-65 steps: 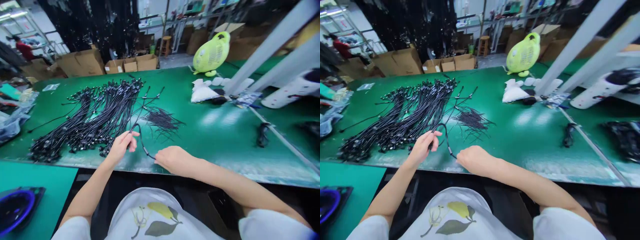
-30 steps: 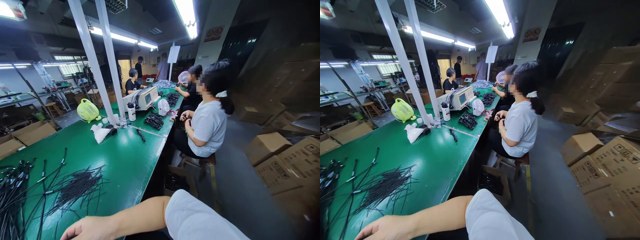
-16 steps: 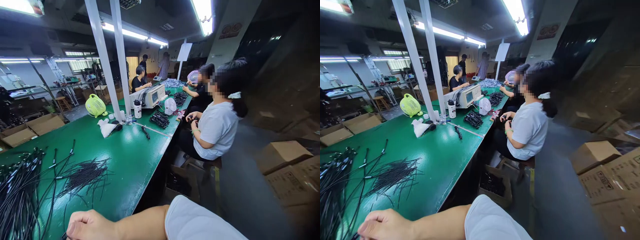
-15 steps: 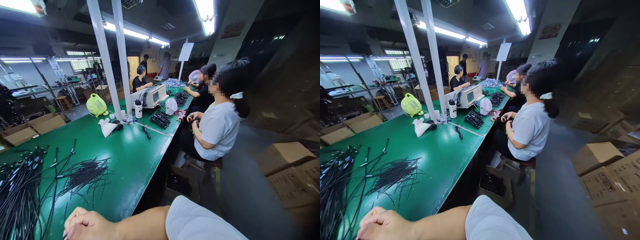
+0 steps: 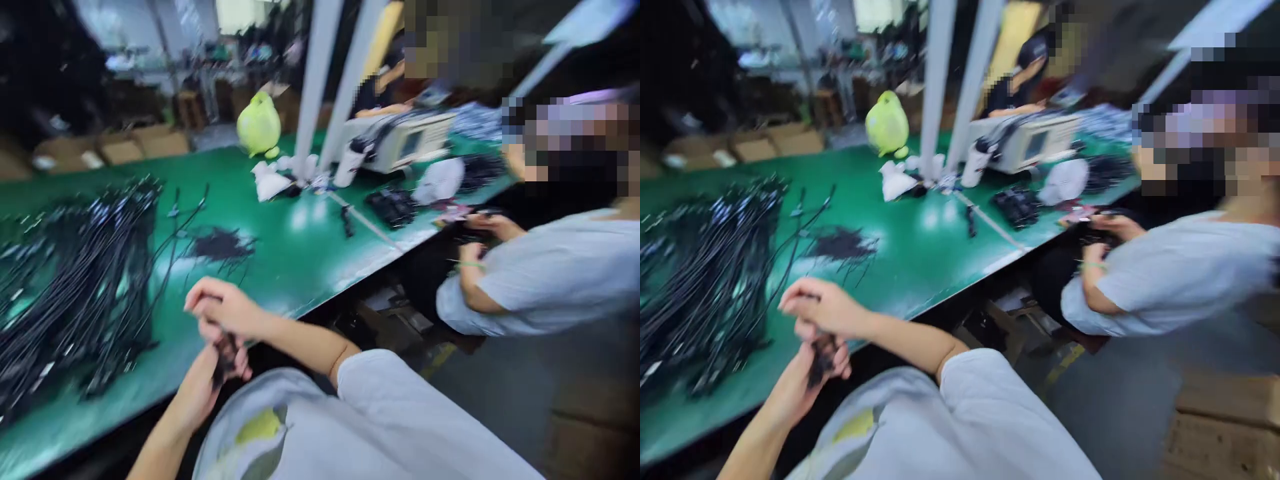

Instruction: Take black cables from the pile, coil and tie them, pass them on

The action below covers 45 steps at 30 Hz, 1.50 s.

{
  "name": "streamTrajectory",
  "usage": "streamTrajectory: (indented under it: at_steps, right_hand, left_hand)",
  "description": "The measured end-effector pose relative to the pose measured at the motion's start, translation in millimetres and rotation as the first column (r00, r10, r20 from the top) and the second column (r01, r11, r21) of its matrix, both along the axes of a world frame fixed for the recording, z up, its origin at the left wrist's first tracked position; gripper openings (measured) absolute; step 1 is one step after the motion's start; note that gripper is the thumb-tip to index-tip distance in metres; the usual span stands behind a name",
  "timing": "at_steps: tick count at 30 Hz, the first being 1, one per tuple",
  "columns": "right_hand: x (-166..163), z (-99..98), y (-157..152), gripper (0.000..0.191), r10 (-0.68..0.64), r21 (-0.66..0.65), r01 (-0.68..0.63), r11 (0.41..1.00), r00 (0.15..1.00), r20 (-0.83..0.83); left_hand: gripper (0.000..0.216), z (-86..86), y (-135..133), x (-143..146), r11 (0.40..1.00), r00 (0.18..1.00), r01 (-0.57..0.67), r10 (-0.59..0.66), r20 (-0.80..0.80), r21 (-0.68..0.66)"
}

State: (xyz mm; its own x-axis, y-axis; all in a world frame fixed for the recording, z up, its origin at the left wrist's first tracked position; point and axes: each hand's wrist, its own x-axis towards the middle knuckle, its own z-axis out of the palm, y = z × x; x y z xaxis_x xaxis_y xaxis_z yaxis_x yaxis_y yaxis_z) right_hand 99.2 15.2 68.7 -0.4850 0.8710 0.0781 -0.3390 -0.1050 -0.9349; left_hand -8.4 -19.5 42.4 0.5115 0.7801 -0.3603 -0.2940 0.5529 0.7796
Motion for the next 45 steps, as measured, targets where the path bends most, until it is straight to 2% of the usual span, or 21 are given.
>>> streamTrajectory:
  at_steps: [1, 3, 6, 11, 17, 23, 28, 32, 35, 37, 39, 40, 41, 42, 43, 44, 45]
  right_hand:
    - [-1.9, -0.5, 3.5, 0.032, -0.026, -0.002, 0.026, 1.0, 0.999, -0.036]
    - [-6.9, -5.9, 12.0, 0.029, -0.052, -0.005, 0.051, 0.999, 0.996, -0.067]
    - [-12.8, -16.3, 20.4, 0.033, -0.016, -0.037, 0.013, 0.999, 0.996, -0.092]
    - [-16.5, -24.6, 23.6, 0.041, 0.057, -0.184, -0.094, 0.978, 0.979, -0.198]
    - [-18.8, -30.4, 30.4, 0.045, 0.099, -0.263, -0.152, 0.953, 0.974, -0.204]
    - [-14.9, -26.1, 34.6, 0.045, 0.096, -0.293, -0.174, 0.94, 0.96, -0.263]
    - [-14.6, -29.4, 39.8, 0.039, 0.008, -0.32, -0.111, 0.941, 0.952, -0.307]
    - [-11.9, -32.8, 37.0, 0.039, -0.027, -0.288, -0.059, 0.956, 0.958, -0.286]
    - [-3.4, -34.9, 35.5, 0.035, 0.04, -0.214, -0.089, 0.973, 0.974, -0.221]
    - [6.9, -35.1, 38.6, 0.032, 0.085, -0.089, -0.094, 0.992, 0.992, -0.097]
    - [19.9, -31.7, 41.0, 0.029, -0.009, 0.157, -0.013, 0.988, 0.99, 0.14]
    - [26.4, -28.8, 40.6, 0.027, -0.114, 0.332, 0.017, 0.943, 0.954, 0.276]
    - [32.2, -25.7, 38.9, 0.025, -0.227, 0.52, -0.009, 0.854, 0.894, 0.387]
    - [36.8, -23.1, 36.0, 0.022, -0.325, 0.684, -0.098, 0.723, 0.825, 0.462]
    - [40.2, -21.4, 32.5, 0.022, -0.397, 0.785, -0.234, 0.573, 0.759, 0.516]
    - [42.1, -21.0, 28.7, 0.024, -0.442, 0.808, -0.392, 0.441, 0.688, 0.575]
    - [42.9, -21.9, 25.0, 0.027, -0.471, 0.763, -0.54, 0.356, 0.601, 0.646]
  left_hand:
    - [0.051, -3.6, -11.8, -10.1, 0.999, 0.999, -0.04, 0.04, 0.003, -0.031]
    - [0.058, -8.7, -22.6, -22.3, 0.999, 0.999, -0.009, 0.012, 0.047, -0.047]
    - [0.055, -14.6, -17.6, -28.9, 0.998, 0.994, 0.007, 0.0, 0.107, -0.067]
    - [0.045, -16.1, -13.3, -25.0, 0.994, 0.975, -0.005, 0.028, 0.22, -0.108]
    - [0.033, -18.7, -16.4, -16.7, 0.975, 0.949, -0.043, 0.109, 0.297, -0.219]
    - [0.041, -23.2, -13.5, -10.0, 0.973, 0.943, -0.081, 0.145, 0.299, -0.217]
    - [0.026, -22.4, -10.9, -11.0, 0.961, 0.923, -0.148, 0.219, 0.316, -0.234]
    - [0.027, -19.2, -12.7, -6.3, 0.945, 0.918, -0.169, 0.255, 0.305, -0.28]
    - [0.048, -22.7, -9.6, -5.2, 0.964, 0.97, -0.092, 0.144, 0.197, -0.251]
    - [0.053, -27.1, -0.1, -8.1, 0.993, 0.999, -0.048, 0.048, -0.004, -0.106]
    - [0.05, -27.9, 12.7, -12.9, 0.998, 0.986, 0.037, -0.029, -0.165, 0.045]
    - [0.046, -26.3, 18.7, -15.8, 0.991, 0.973, 0.081, -0.056, -0.223, 0.102]
    - [0.04, -23.4, 23.5, -18.8, 0.982, 0.962, 0.12, -0.079, -0.263, 0.145]
    - [0.035, -19.7, 27.0, -21.8, 0.972, 0.951, 0.153, -0.095, -0.296, 0.177]
    - [0.031, -15.7, 29.1, -24.6, 0.961, 0.937, 0.181, -0.104, -0.333, 0.208]
    - [0.029, -11.8, 29.9, -27.3, 0.95, 0.923, 0.206, -0.109, -0.368, 0.236]
    - [0.027, -8.5, 29.7, -29.8, 0.939, 0.911, 0.228, -0.113, -0.397, 0.257]
